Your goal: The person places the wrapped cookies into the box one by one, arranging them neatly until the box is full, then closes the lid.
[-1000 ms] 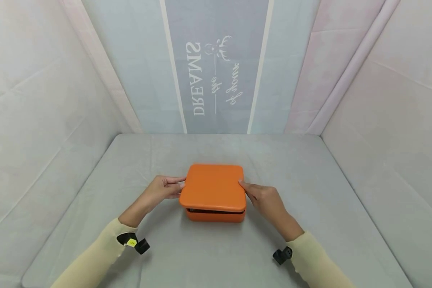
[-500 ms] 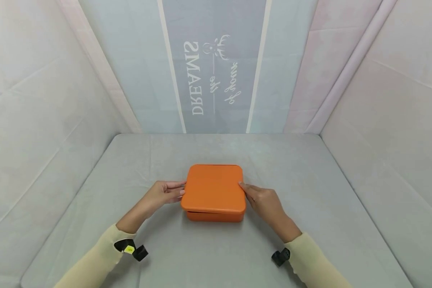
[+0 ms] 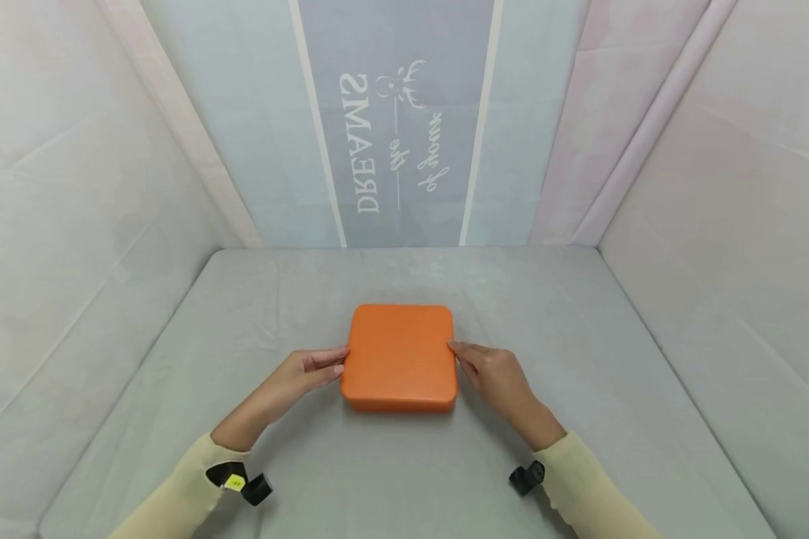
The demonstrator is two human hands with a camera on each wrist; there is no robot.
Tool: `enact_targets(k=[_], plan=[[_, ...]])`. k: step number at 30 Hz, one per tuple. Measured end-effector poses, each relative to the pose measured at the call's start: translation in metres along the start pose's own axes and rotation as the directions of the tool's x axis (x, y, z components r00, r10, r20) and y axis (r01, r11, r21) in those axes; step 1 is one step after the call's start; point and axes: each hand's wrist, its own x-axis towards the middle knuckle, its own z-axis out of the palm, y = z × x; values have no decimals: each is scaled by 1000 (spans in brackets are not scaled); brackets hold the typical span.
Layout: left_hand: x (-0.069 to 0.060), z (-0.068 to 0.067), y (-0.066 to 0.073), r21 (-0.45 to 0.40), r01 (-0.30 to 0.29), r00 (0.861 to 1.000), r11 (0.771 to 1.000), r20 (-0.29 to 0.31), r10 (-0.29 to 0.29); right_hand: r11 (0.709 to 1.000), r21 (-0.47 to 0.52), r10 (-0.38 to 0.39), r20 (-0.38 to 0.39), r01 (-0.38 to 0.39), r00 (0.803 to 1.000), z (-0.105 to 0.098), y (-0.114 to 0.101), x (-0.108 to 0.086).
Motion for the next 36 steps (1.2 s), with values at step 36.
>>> enact_targets(k=[36], plan=[[4,18,-38,241,-108,992,965,94,87,451,514,617,412,-730,670,32,5,44]])
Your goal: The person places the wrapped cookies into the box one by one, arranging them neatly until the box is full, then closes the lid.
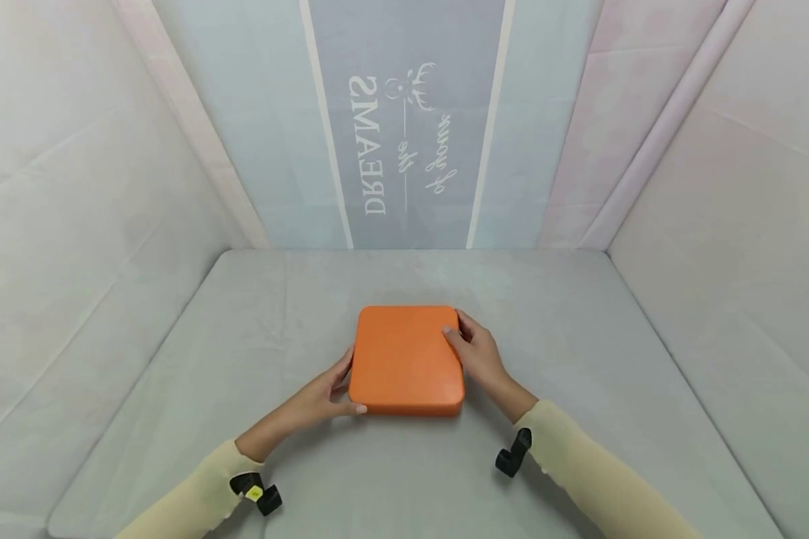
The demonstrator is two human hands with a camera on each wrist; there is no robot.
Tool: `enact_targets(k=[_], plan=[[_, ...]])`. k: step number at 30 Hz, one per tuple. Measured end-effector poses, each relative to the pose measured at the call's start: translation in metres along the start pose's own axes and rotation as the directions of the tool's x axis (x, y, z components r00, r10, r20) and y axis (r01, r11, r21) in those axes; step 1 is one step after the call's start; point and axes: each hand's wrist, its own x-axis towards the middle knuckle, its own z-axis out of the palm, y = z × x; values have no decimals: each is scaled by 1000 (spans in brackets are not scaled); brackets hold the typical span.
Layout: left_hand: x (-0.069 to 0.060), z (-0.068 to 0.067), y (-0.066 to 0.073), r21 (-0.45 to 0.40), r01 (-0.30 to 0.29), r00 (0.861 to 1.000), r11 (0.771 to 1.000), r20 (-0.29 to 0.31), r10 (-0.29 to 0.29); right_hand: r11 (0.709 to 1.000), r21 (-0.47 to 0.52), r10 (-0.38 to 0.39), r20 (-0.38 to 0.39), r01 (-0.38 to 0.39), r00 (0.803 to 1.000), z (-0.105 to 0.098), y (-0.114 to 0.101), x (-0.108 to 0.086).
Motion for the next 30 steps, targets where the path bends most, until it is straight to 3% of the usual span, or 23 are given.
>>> enact_targets(k=[7,18,30], plan=[[-3,3,0,53,0,999,999,-43,3,999,-26,18,-42,-19,999,4,0,6],[-4,8,-5,-4,-4,1000,1000,-9,4,999,-31,6,-121,-10,993,9,3,17],[-2,16,-1,-20,10,1000,1000,-25,-11,999,41,38,-121,-33,992,12,5,18]])
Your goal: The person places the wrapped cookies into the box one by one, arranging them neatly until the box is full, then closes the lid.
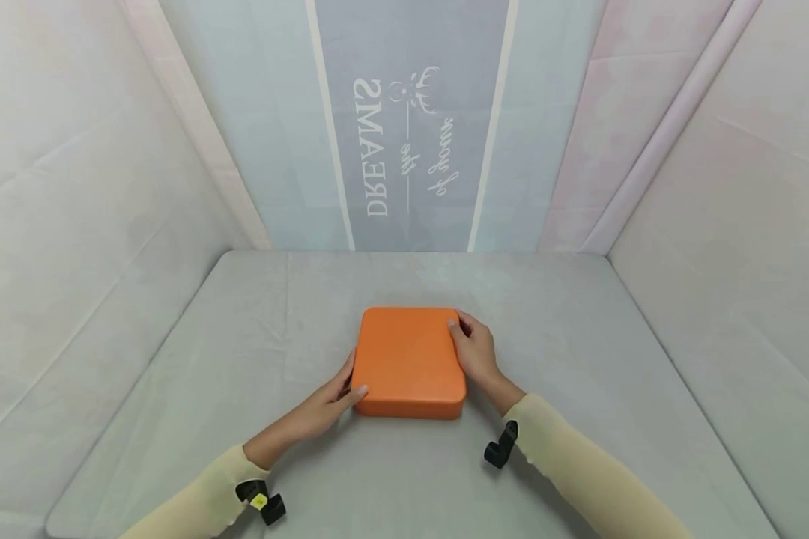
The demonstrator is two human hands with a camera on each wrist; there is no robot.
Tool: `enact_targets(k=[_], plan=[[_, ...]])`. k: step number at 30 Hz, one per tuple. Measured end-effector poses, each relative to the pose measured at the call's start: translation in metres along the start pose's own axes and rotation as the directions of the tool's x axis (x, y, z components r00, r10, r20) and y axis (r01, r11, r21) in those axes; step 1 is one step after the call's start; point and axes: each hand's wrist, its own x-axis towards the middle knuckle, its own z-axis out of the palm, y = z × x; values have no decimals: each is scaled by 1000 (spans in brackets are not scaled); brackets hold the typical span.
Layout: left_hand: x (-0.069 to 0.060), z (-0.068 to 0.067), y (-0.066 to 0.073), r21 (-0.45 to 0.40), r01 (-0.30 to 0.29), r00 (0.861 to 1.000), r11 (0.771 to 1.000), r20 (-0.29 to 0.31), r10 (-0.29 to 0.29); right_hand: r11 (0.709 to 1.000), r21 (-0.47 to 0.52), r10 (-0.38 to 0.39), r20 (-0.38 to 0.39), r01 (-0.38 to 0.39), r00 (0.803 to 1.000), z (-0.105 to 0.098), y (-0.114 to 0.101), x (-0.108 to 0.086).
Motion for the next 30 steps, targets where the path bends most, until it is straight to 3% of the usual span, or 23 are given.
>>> enact_targets(k=[12,18,24,30], plan=[[2,9,-3,36,10,999,999,46,-11,998,52,-41,-31,43,999,5,9,-1],[6,7,-4,-31,56,998,998,0,-56,999,26,-37,-10,38,999,5,8,-4],[24,0,-3,-81,102,989,991,-98,-110,999,-30,-39,17,39,999,2,4,-18],[53,-14,0,-94,176,974,980,-130,-187,998,-44,-35,54,37,998,2,5,-40]])
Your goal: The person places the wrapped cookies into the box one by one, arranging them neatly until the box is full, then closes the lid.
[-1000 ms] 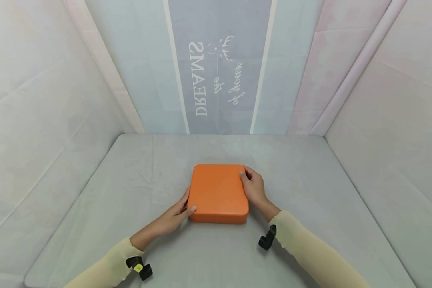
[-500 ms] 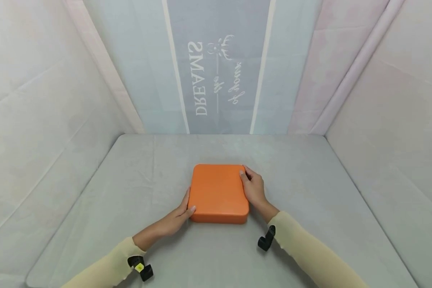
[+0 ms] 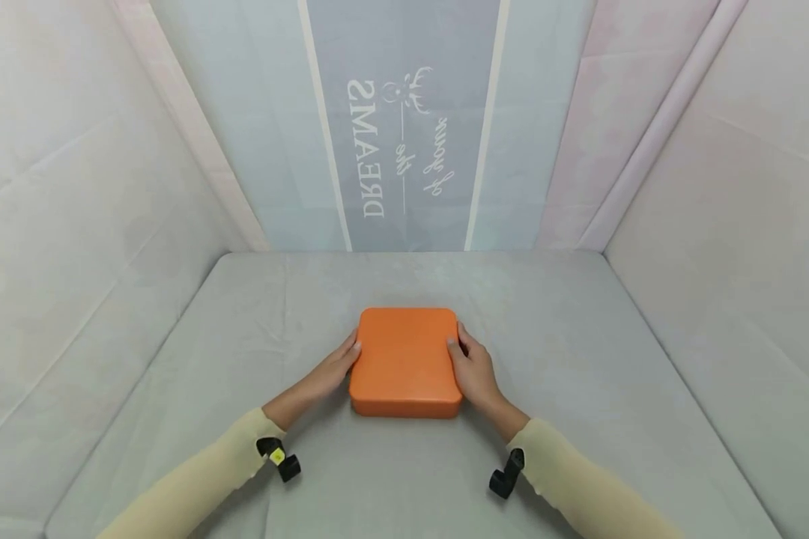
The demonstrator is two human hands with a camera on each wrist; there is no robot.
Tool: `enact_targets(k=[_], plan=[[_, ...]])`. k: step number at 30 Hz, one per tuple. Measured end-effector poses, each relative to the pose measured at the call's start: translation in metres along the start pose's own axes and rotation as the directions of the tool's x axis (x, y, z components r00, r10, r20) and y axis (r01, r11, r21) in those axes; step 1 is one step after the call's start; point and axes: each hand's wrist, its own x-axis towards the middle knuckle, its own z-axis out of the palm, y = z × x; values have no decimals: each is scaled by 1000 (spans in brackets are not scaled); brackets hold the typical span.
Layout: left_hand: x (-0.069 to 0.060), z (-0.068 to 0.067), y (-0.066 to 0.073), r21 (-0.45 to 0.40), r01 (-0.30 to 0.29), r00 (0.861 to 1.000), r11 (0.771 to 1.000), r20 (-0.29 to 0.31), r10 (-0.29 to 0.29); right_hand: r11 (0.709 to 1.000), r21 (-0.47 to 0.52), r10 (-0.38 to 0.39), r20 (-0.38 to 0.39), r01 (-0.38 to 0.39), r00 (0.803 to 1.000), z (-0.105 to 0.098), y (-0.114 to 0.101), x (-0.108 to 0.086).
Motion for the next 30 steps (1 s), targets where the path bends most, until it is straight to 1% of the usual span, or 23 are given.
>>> enact_targets(k=[5,6,9,11,14,19,23,24,27,30], plan=[[28,-7,3,-26,48,998,999,-38,-49,999,33,18,16,-19,1000,3,-1,-17],[33,-9,3,-35,60,997,998,-47,-62,999,37,15,19,-15,1000,3,-1,-19],[44,-11,5,-67,72,995,995,-66,-76,999,50,-8,23,7,1000,4,-1,-24],[50,-11,5,-86,68,994,994,-80,-75,998,53,-23,20,22,1000,4,-1,-26],[56,-9,7,-79,39,993,996,-108,-47,999,39,-35,6,35,999,5,1,-28],[57,2,10,-88,-20,986,996,-164,5,998,37,-42,-17,43,999,6,6,-30],[54,8,7,-118,-28,981,993,-194,5,997,68,-46,-10,47,999,6,8,-30],[53,8,6,-130,-20,981,991,-196,-6,996,75,-43,-9,43,999,6,8,-29],[45,9,5,-146,33,981,989,-184,-60,996,89,-25,-2,25,1000,6,6,-28],[30,9,4,-147,79,983,986,-150,-102,995,101,9,4,-9,1000,5,5,-27]])
